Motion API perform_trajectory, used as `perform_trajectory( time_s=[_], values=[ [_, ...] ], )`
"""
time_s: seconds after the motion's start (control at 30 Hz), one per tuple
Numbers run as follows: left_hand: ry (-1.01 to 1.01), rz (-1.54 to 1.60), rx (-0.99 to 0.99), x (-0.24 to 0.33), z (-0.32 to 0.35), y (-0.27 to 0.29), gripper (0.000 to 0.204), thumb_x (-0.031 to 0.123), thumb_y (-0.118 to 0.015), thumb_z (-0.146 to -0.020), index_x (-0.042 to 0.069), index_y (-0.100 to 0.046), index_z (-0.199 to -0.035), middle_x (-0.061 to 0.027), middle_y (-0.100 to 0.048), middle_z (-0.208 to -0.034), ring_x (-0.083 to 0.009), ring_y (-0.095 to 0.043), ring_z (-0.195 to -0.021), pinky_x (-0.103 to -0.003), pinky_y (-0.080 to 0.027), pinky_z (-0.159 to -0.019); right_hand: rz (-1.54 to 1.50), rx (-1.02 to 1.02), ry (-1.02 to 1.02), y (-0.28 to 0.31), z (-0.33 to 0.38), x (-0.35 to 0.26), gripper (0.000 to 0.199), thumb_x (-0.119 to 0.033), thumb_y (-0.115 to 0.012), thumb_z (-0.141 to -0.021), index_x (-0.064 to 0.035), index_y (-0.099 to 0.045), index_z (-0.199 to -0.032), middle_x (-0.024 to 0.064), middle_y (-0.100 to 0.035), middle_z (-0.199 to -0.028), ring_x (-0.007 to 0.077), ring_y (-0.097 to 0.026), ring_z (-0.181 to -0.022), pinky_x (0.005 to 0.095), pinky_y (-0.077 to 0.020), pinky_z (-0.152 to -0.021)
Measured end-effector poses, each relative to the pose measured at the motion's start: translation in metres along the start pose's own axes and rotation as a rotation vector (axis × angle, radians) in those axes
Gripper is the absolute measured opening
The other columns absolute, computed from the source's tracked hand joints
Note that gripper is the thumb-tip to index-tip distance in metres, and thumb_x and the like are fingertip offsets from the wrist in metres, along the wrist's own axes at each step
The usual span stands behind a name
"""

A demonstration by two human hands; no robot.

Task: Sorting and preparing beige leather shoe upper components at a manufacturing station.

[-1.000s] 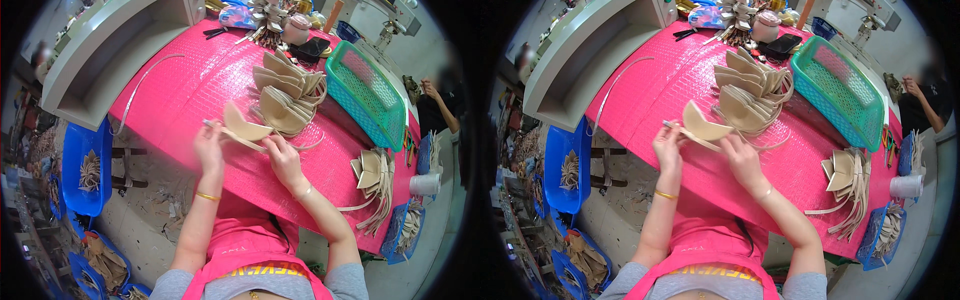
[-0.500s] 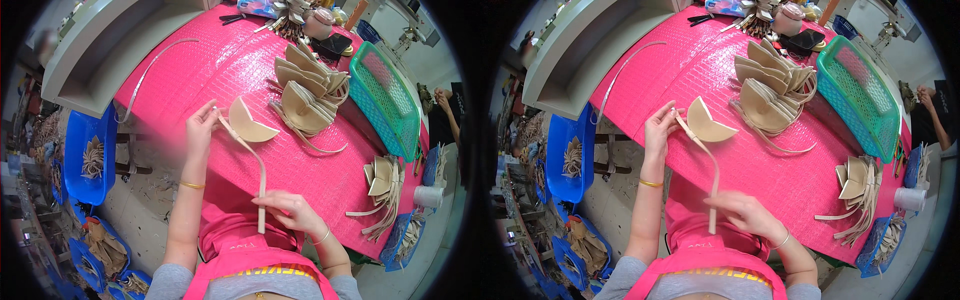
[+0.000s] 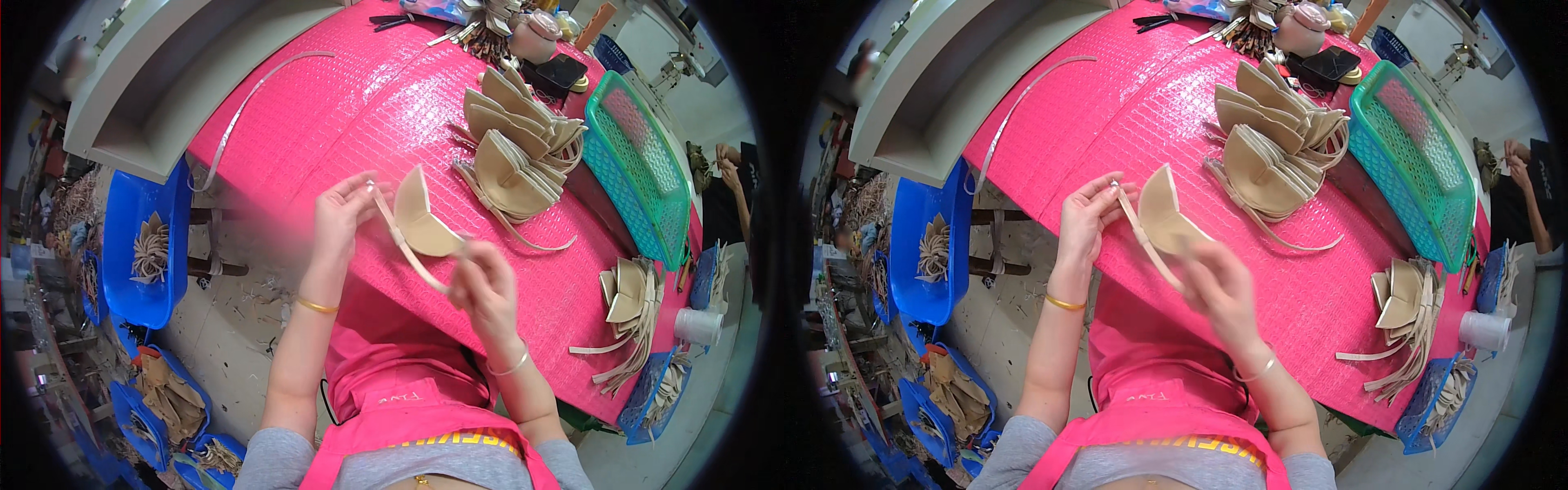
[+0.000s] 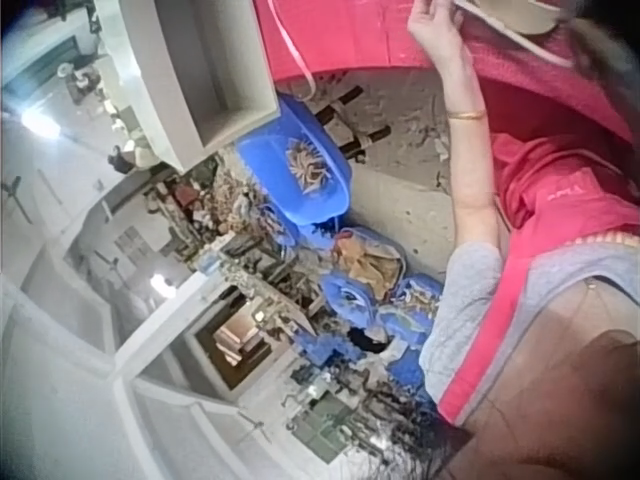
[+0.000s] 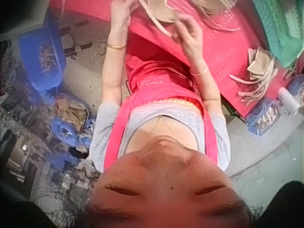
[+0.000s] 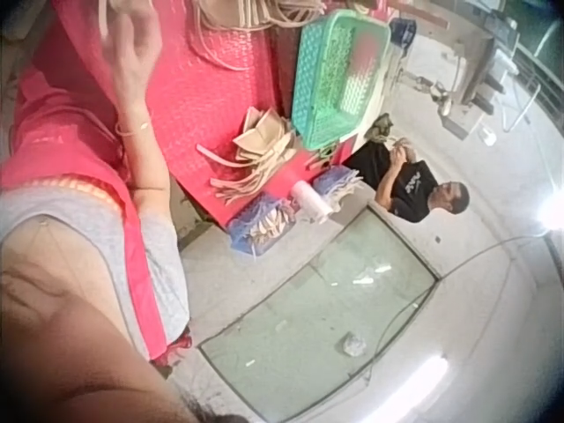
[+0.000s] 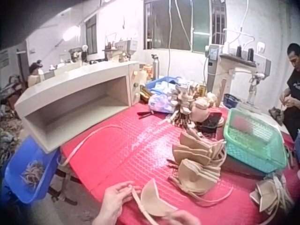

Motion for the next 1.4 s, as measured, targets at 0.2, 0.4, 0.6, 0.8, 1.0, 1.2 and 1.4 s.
perform_trajectory(
  time_s=[0.2,0.4,0.6,0.8,1.0,1.2,1.4],
  values=[
    [0.004,0.168,-0.18,0.013,0.032,0.0,0.027,0.004,-0.046,-0.083,-0.007,-0.049,-0.108,-0.021,-0.058,-0.098,-0.0247,-0.059,-0.09,-0.031,-0.049,-0.078,0.17,-0.084,-0.095,-0.038,-0.049,0.038,0.015,-0.015,-0.049,-0.087,-0.0016,-0.053,-0.089,0.0004,-0.052,-0.058,0.0038,-0.043,-0.047,0.018,-0.0303,-0.042],
    [-0.012,0.153,-0.05,0.01,0.039,0.003,0.025,0.008,-0.05,-0.084,-0.005,-0.053,-0.105,-0.0195,-0.059,-0.096,-0.0236,-0.06,-0.087,-0.033,-0.05,-0.078,0.242,-0.031,-0.124,-0.048,-0.041,0.037,0.014,-0.013,-0.047,-0.087,-0.0004,-0.053,-0.087,0.0034,-0.057,-0.062,0.005,-0.048,-0.047,0.0196,-0.0351,-0.042],
    [0.011,0.233,-0.088,0.011,0.039,0.007,0.025,0.008,-0.054,-0.083,-0.004,-0.054,-0.104,-0.0162,-0.06,-0.096,-0.0208,-0.059,-0.088,-0.031,-0.049,-0.078,0.042,-0.053,-0.081,-0.049,-0.039,0.04,0.018,-0.019,-0.047,-0.088,-0.0017,-0.049,-0.094,0.0072,-0.059,-0.066,0.0048,-0.041,-0.035,0.016,-0.0297,-0.031],
    [0.024,0.272,-0.112,0.011,0.042,0.004,0.025,0.007,-0.054,-0.082,-0.004,-0.054,-0.105,-0.0184,-0.059,-0.098,-0.024,-0.059,-0.09,-0.033,-0.049,-0.08,0.023,-0.056,-0.076,-0.051,-0.037,0.039,0.016,-0.016,-0.047,-0.088,-0.0012,-0.05,-0.093,0.0075,-0.058,-0.067,0.0052,-0.044,-0.039,0.016,-0.032,-0.033],
    [0.007,0.259,-0.114,0.011,0.043,0.006,0.025,0.005,-0.054,-0.081,-0.004,-0.054,-0.104,-0.018,-0.059,-0.097,-0.0241,-0.059,-0.091,-0.033,-0.049,-0.081,0.333,0.0,0.274,-0.051,-0.038,0.037,0.009,-0.006,-0.051,-0.083,0.0007,-0.055,-0.087,0.0052,-0.057,-0.064,0.0087,-0.054,-0.056,0.0221,-0.0408,-0.049],
    [-0.002,0.221,-0.129,0.013,0.045,0.003,0.023,0.003,-0.054,-0.08,-0.003,-0.056,-0.103,-0.0166,-0.06,-0.097,-0.023,-0.059,-0.091,-0.031,-0.049,-0.079,0.274,-0.026,0.154,-0.052,-0.038,0.028,0.01,-0.007,-0.049,-0.085,-0.0001,-0.056,-0.088,0.0043,-0.058,-0.065,0.0076,-0.054,-0.056,0.0216,-0.0408,-0.05],
    [0.01,0.172,-0.179,0.021,0.045,-0.003,0.021,0.001,-0.054,-0.08,-0.003,-0.057,-0.1,-0.0133,-0.06,-0.096,-0.0178,-0.059,-0.082,-0.028,-0.048,-0.072,0.118,-0.107,0.017,-0.045,-0.036,0.038,0.018,-0.012,-0.045,-0.088,0.0034,-0.055,-0.09,0.0049,-0.058,-0.068,0.0083,-0.054,-0.055,0.0201,-0.0432,-0.05]
  ],
)
Point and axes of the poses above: each hand's wrist, its own z-axis away from the middle knuckle, its own y-axis out of the back of the hand, x = y × z, the point moved 2 cm from there along -z, towards the middle knuckle
